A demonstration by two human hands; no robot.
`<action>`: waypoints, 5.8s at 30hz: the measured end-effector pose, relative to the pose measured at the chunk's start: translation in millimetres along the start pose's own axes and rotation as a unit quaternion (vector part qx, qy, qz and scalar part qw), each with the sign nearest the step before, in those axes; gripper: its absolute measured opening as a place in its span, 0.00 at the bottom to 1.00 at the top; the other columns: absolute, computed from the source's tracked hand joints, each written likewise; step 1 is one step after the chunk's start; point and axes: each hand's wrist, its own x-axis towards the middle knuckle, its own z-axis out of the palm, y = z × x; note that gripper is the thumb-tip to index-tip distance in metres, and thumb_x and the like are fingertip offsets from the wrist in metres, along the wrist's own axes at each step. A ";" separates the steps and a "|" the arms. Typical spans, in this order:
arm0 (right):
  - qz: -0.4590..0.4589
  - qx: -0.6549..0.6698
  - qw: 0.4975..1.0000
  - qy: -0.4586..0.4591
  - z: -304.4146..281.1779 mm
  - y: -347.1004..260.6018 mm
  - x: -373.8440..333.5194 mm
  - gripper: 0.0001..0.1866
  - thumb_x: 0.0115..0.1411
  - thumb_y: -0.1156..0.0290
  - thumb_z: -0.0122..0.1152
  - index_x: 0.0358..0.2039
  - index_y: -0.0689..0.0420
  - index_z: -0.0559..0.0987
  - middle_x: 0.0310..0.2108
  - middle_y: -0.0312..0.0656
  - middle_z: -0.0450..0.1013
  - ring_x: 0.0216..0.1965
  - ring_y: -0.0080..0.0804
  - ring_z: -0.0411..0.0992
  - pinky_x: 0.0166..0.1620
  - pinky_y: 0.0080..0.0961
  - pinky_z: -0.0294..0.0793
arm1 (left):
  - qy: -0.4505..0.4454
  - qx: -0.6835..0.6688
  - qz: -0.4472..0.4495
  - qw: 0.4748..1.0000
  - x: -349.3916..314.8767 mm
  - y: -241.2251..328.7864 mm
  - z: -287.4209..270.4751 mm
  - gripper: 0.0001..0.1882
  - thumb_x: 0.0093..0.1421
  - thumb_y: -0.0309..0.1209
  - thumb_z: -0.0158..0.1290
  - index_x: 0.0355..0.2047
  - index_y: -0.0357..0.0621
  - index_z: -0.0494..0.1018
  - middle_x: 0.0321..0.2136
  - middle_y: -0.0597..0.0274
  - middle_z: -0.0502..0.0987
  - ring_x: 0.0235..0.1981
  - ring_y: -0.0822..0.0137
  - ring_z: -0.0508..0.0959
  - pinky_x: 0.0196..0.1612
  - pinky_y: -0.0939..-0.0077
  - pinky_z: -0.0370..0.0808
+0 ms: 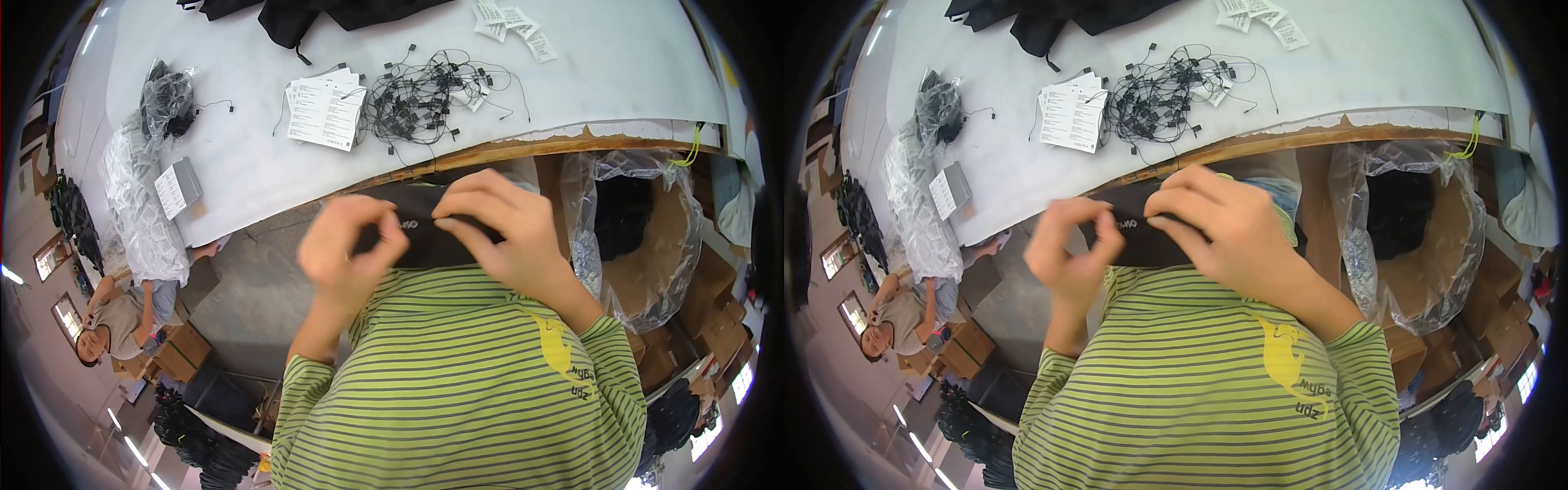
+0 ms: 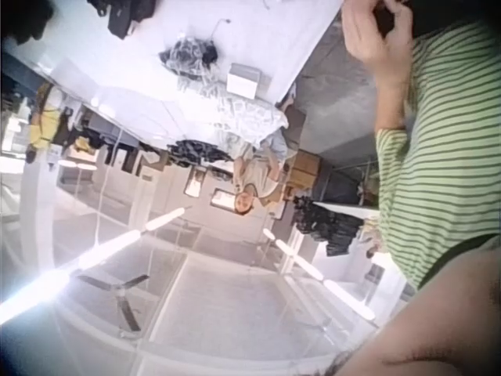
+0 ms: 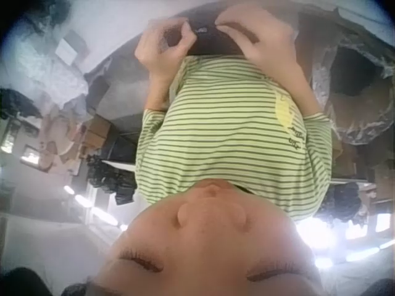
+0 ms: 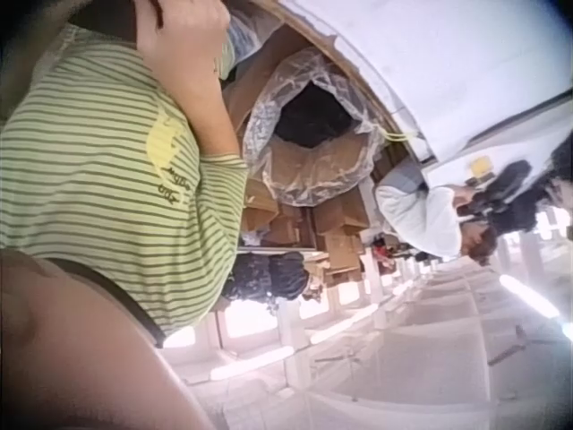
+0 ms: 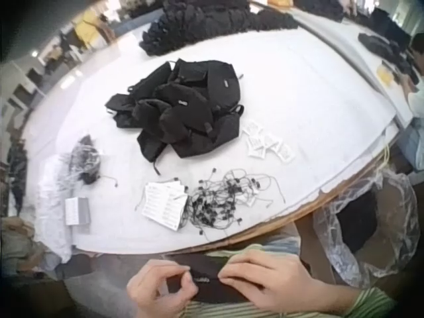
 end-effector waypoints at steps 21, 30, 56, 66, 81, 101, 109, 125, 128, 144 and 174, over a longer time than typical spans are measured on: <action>-0.062 -0.017 0.997 0.043 -9.4 -8.6 18.0 0.10 0.46 0.79 0.68 0.31 0.58 0.80 0.30 0.38 0.75 0.25 0.30 0.74 0.27 0.21 0.73 | 0.002 0.009 0.130 0.991 26.1 13.3 3.0 0.13 0.39 0.19 0.64 0.28 0.40 0.77 0.25 0.63 0.75 0.26 0.63 0.75 0.30 0.74 0.73; -0.046 0.007 0.998 0.047 -7.5 -15.8 20.1 0.09 0.46 0.80 0.68 0.31 0.59 0.80 0.29 0.39 0.75 0.26 0.30 0.74 0.28 0.20 0.73 | 0.104 0.027 0.052 0.993 23.4 6.2 -1.9 0.12 0.40 0.16 0.61 0.28 0.38 0.75 0.24 0.62 0.76 0.25 0.68 0.76 0.29 0.77 0.73; -0.039 0.038 0.998 0.037 -14.9 -16.0 16.7 0.10 0.45 0.80 0.69 0.30 0.60 0.79 0.30 0.40 0.76 0.27 0.30 0.75 0.30 0.20 0.74 | -0.051 -0.059 0.013 0.997 33.6 29.8 -9.8 0.11 0.42 0.20 0.63 0.27 0.42 0.76 0.28 0.64 0.77 0.29 0.64 0.75 0.35 0.74 0.70; -0.060 0.034 0.996 0.060 -20.4 -13.7 19.4 0.10 0.44 0.81 0.69 0.30 0.59 0.80 0.30 0.40 0.76 0.29 0.31 0.75 0.31 0.21 0.74 | 0.058 -0.060 -0.009 0.996 37.2 23.0 -21.4 0.09 0.45 0.21 0.63 0.29 0.38 0.77 0.28 0.60 0.77 0.29 0.66 0.75 0.34 0.77 0.71; -0.049 0.054 0.996 0.047 -9.5 -10.3 15.7 0.11 0.45 0.81 0.69 0.31 0.59 0.80 0.30 0.40 0.75 0.28 0.31 0.75 0.30 0.20 0.74 | -0.042 -0.064 0.045 0.996 32.6 21.2 -4.9 0.09 0.41 0.17 0.59 0.26 0.37 0.77 0.27 0.60 0.76 0.27 0.68 0.74 0.27 0.81 0.69; -0.043 0.066 0.996 0.046 -8.6 -9.2 11.3 0.10 0.45 0.80 0.69 0.31 0.59 0.80 0.29 0.40 0.75 0.28 0.29 0.74 0.30 0.20 0.73 | -0.133 -0.219 -0.062 0.965 35.0 13.4 -8.8 0.09 0.42 0.18 0.58 0.27 0.38 0.76 0.27 0.61 0.76 0.27 0.67 0.75 0.31 0.78 0.71; -0.024 0.083 0.996 0.031 -9.0 -9.8 10.3 0.09 0.46 0.80 0.69 0.31 0.60 0.80 0.29 0.40 0.76 0.30 0.31 0.75 0.32 0.21 0.74 | -0.158 -0.253 -0.079 0.951 34.3 13.6 -10.2 0.06 0.46 0.18 0.57 0.27 0.36 0.75 0.26 0.61 0.76 0.28 0.69 0.75 0.33 0.80 0.71; 0.012 0.114 0.993 0.005 -8.9 -7.0 9.9 0.07 0.51 0.76 0.67 0.30 0.61 0.78 0.29 0.41 0.75 0.32 0.34 0.75 0.36 0.24 0.73 | -0.172 -0.304 -0.139 0.927 29.8 9.1 -6.2 0.03 0.50 0.20 0.57 0.26 0.35 0.74 0.26 0.64 0.75 0.27 0.74 0.73 0.31 0.82 0.68; 0.015 0.115 0.993 0.002 -8.8 -7.9 10.3 0.07 0.51 0.76 0.67 0.30 0.61 0.78 0.29 0.41 0.75 0.32 0.34 0.74 0.36 0.24 0.73 | -0.156 -0.309 -0.140 0.927 27.8 8.2 -4.3 0.02 0.54 0.21 0.55 0.26 0.35 0.74 0.25 0.64 0.75 0.27 0.74 0.73 0.31 0.83 0.68; 0.039 0.194 0.976 0.090 -11.1 5.1 11.6 0.13 0.53 0.81 0.62 0.40 0.61 0.74 0.39 0.42 0.73 0.43 0.29 0.72 0.47 0.23 0.70 | -0.101 -0.270 -0.264 0.920 24.8 -8.4 -23.2 0.19 0.52 0.27 0.63 0.44 0.39 0.74 0.37 0.61 0.77 0.37 0.74 0.75 0.42 0.81 0.71; 0.145 0.149 0.974 0.086 -10.8 1.7 8.8 0.08 0.53 0.76 0.64 0.34 0.61 0.76 0.28 0.38 0.76 0.31 0.23 0.74 0.37 0.19 0.72 | 0.004 0.017 0.009 1.000 44.6 13.8 8.1 0.07 0.55 0.30 0.59 0.26 0.41 0.75 0.23 0.63 0.75 0.28 0.63 0.73 0.36 0.70 0.66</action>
